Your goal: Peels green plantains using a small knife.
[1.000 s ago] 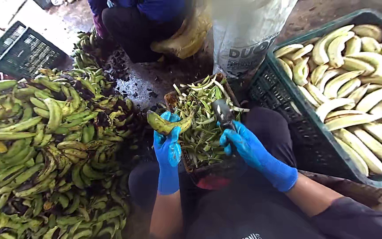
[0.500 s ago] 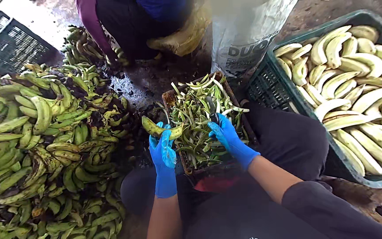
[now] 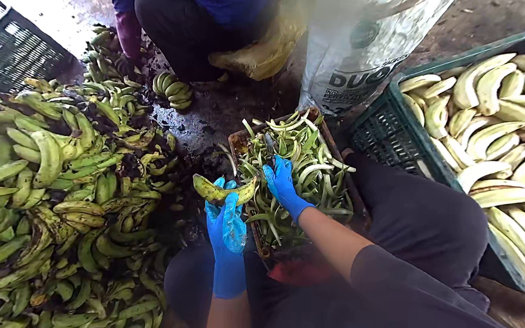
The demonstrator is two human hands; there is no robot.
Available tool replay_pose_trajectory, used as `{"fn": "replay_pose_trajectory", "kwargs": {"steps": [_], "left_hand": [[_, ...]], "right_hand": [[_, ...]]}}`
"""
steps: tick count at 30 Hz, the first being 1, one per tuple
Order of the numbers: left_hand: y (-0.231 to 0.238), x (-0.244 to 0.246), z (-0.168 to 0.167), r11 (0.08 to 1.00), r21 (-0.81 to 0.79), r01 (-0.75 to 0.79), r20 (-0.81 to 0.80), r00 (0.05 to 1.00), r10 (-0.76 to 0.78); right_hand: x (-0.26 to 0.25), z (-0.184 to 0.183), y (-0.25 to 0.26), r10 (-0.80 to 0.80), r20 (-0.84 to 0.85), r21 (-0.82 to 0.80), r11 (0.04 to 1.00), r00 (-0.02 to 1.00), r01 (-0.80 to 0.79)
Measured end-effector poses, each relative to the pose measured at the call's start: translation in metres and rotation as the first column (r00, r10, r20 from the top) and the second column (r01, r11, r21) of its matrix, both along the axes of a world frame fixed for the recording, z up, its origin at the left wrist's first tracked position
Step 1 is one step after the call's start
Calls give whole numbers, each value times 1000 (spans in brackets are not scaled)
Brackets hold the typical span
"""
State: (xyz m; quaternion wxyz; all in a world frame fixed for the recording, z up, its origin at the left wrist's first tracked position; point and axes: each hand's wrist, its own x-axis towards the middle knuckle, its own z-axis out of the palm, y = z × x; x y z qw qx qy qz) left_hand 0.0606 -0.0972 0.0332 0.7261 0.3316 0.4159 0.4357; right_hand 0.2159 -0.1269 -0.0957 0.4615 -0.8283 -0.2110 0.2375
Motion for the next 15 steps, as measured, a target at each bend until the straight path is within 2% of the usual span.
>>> {"fn": "replay_pose_trajectory", "kwargs": {"steps": [4, 6, 8, 10, 13, 15], "left_hand": [[2, 0, -5, 999, 29, 25, 56, 998, -26], [2, -1, -7, 998, 38, 40, 95, 995, -44], [3, -3, -6, 997, 51, 62, 122, 990, -68], [4, -5, -6, 993, 66, 93, 143, 985, -102], [1, -3, -6, 985, 124, 117, 134, 982, -133], [-4, -2, -7, 966, 223, 135, 76, 985, -155]], "right_hand": [[14, -2, 5, 43, -8, 17, 999, 999, -42], [22, 0, -1, 94, -129, 118, 990, 987, -79], [29, 18, -13, 179, -336, 239, 966, 925, -101], [29, 47, -36, 226, -449, 243, 962, 865, -126], [9, 84, -79, 225, -302, 196, 966, 927, -170], [-15, 96, -107, 238, -253, 216, 959, 938, -185]]}}
